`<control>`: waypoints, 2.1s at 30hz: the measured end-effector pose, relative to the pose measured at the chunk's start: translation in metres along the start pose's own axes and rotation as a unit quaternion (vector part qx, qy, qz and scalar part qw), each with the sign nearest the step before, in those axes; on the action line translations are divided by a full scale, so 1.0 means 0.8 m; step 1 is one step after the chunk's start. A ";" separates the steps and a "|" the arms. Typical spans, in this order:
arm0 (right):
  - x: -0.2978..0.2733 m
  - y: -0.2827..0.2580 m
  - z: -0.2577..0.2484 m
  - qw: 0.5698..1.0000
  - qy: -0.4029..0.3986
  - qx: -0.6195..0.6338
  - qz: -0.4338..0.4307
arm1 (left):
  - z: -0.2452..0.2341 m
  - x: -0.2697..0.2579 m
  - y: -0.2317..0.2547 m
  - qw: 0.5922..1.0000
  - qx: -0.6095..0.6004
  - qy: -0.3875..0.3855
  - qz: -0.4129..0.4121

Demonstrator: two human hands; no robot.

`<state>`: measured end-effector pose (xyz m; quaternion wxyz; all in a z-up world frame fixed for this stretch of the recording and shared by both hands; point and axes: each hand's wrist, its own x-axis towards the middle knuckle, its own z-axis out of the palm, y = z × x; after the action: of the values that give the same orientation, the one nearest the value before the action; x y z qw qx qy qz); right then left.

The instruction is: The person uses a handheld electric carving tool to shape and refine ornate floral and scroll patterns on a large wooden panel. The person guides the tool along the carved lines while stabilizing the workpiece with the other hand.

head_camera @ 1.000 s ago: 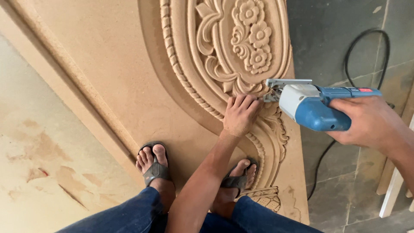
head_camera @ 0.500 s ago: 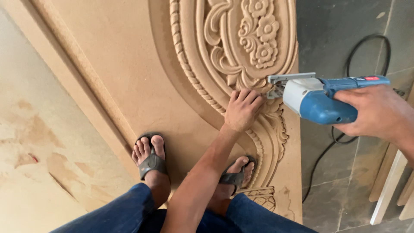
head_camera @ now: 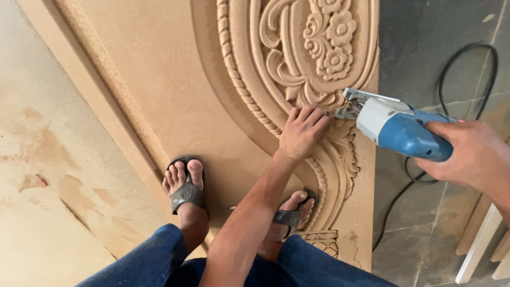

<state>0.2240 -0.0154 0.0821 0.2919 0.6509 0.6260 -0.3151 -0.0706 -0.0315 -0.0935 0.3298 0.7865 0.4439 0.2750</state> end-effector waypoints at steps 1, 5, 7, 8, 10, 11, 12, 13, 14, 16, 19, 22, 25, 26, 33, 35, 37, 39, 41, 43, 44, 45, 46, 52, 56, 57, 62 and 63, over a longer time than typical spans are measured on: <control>0.001 0.000 0.001 1.000 0.004 0.011 -0.014 | 0.000 0.000 -0.001 1.000 0.004 0.002 -0.001; -0.001 0.003 -0.003 0.996 0.035 0.015 -0.076 | 0.004 0.000 0.004 1.000 0.001 0.009 -0.010; 0.006 0.001 -0.010 0.993 0.053 0.003 -0.106 | 0.003 0.002 0.001 1.000 0.004 0.007 -0.013; 0.005 0.000 -0.013 0.992 0.055 -0.001 -0.113 | 0.003 0.002 0.002 1.000 0.007 0.001 -0.014; 0.005 -0.004 -0.019 0.994 0.041 -0.018 -0.103 | 0.002 0.001 0.003 1.000 0.011 -0.003 -0.012; 0.006 -0.007 -0.022 0.996 0.026 -0.029 -0.085 | 0.001 0.002 0.003 1.000 0.012 -0.001 -0.009; 0.007 -0.010 -0.025 0.997 0.010 -0.040 -0.068 | 0.000 0.001 0.004 1.000 0.014 0.000 -0.008; 0.008 -0.012 -0.027 0.996 0.023 -0.047 -0.077 | 0.000 0.002 0.004 1.000 0.016 0.001 -0.004; 0.009 -0.014 -0.030 0.994 0.035 -0.054 -0.087 | -0.001 0.002 0.004 1.000 0.017 0.002 -0.001; 0.013 -0.016 -0.038 0.989 0.044 -0.082 -0.114 | -0.002 0.002 0.004 1.000 0.020 -0.005 -0.005; 0.020 -0.017 -0.049 0.982 0.031 -0.120 -0.142 | -0.002 0.001 0.005 0.999 0.021 -0.017 -0.022; 0.021 -0.022 -0.055 0.984 0.021 -0.119 -0.132 | -0.001 0.000 0.009 0.998 0.040 -0.009 -0.045; 0.025 -0.029 -0.060 0.980 0.020 -0.147 -0.135 | 0.002 0.002 0.016 0.993 0.085 -0.010 -0.077; 0.027 -0.031 -0.060 0.979 0.011 -0.161 -0.125 | 0.003 0.003 0.017 0.992 0.090 -0.018 -0.081; 0.039 -0.026 -0.065 0.972 0.023 -0.177 -0.150 | 0.002 0.008 0.021 0.989 0.111 -0.023 -0.093; 0.040 -0.022 -0.059 0.974 0.024 -0.175 -0.143 | 0.005 0.010 0.022 0.990 0.103 -0.020 -0.099; 0.040 -0.014 -0.055 0.973 0.035 -0.168 -0.154 | 0.008 0.010 0.023 0.990 0.097 -0.020 -0.101; 0.042 -0.007 -0.053 0.968 0.059 -0.156 -0.186 | 0.008 0.010 0.020 0.990 0.098 -0.020 -0.101; 0.045 -0.005 -0.045 0.970 0.037 -0.182 -0.159 | 0.009 0.011 0.020 0.990 0.102 -0.020 -0.099; 0.045 -0.002 -0.041 0.968 0.038 -0.189 -0.158 | 0.010 0.012 0.020 0.990 0.100 -0.028 -0.099; 0.046 -0.001 -0.041 0.967 0.049 -0.183 -0.171 | 0.010 0.012 0.020 0.989 0.097 -0.036 -0.101; 0.046 -0.001 -0.042 0.965 0.060 -0.176 -0.184 | 0.010 0.011 0.020 0.989 0.095 -0.044 -0.102; 0.046 -0.002 -0.042 0.965 0.062 -0.176 -0.185 | 0.010 0.011 0.020 0.989 0.094 -0.044 -0.102; 0.043 -0.013 -0.053 0.970 0.034 -0.182 -0.156 | 0.005 0.013 0.020 0.989 0.101 -0.048 -0.100; 0.041 -0.021 -0.061 0.968 0.041 -0.190 -0.156 | 0.005 0.013 0.020 0.989 0.099 -0.050 -0.100; 0.041 -0.024 -0.065 0.966 0.055 -0.187 -0.167 | 0.005 0.012 0.021 0.990 0.093 -0.048 -0.099; 0.029 -0.045 -0.084 0.970 -0.001 -0.211 -0.122 | 0.004 0.012 0.023 0.993 0.077 -0.011 -0.088; 0.028 -0.051 -0.085 0.975 -0.035 -0.208 -0.074 | 0.004 0.011 0.024 0.993 0.078 -0.011 -0.087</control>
<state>0.1869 0.0533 0.1087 0.4186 0.5167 0.7132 -0.2218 -0.0543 -0.0321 -0.0801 0.2953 0.7709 0.5272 0.2015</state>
